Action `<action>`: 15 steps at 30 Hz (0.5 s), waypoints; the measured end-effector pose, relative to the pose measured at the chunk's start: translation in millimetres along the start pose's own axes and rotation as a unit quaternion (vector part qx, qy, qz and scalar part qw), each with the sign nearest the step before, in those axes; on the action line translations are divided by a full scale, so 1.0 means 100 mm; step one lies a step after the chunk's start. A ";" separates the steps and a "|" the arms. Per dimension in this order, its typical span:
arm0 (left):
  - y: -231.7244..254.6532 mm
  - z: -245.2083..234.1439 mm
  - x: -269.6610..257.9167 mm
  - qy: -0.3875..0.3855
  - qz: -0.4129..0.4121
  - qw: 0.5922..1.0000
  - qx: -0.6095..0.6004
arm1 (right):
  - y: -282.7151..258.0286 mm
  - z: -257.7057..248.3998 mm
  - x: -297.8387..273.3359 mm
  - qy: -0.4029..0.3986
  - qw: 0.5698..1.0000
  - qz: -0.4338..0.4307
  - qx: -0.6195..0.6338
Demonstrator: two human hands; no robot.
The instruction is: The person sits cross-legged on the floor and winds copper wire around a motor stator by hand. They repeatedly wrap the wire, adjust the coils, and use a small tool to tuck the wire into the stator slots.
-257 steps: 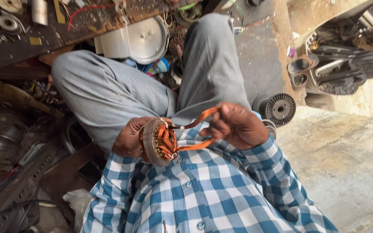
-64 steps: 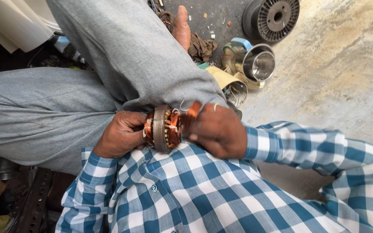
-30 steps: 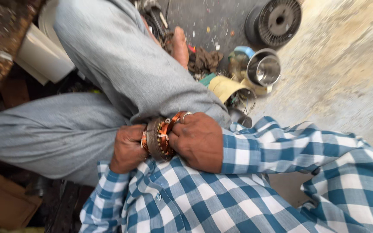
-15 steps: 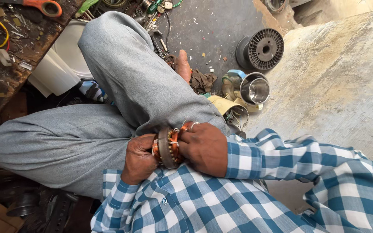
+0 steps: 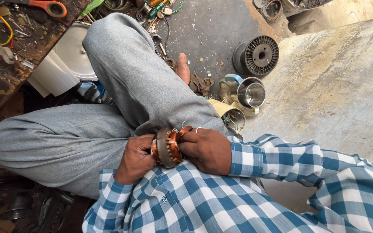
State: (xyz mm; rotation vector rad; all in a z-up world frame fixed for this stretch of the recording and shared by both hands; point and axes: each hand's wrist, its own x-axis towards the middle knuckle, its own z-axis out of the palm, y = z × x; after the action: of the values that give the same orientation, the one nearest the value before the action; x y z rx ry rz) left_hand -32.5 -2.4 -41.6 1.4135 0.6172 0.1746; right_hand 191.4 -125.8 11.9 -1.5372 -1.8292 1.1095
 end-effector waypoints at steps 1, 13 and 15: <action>0.03 0.00 0.00 -0.005 -0.014 1.000 -0.002 | -0.01 0.02 0.00 -0.006 1.000 0.011 -0.010; 0.23 0.13 -0.03 0.074 0.043 0.996 0.005 | -0.22 -0.34 0.19 -0.034 0.992 -0.054 -0.104; 0.23 0.14 -0.07 0.082 0.073 0.994 0.017 | -0.23 -0.41 0.14 -0.064 0.978 -0.105 -0.170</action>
State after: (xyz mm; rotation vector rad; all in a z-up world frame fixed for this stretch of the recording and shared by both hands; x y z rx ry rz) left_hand -25.8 -13.4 -16.7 1.4867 0.6531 0.4010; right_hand 208.0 -102.4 51.8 -1.4314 -2.3049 0.8456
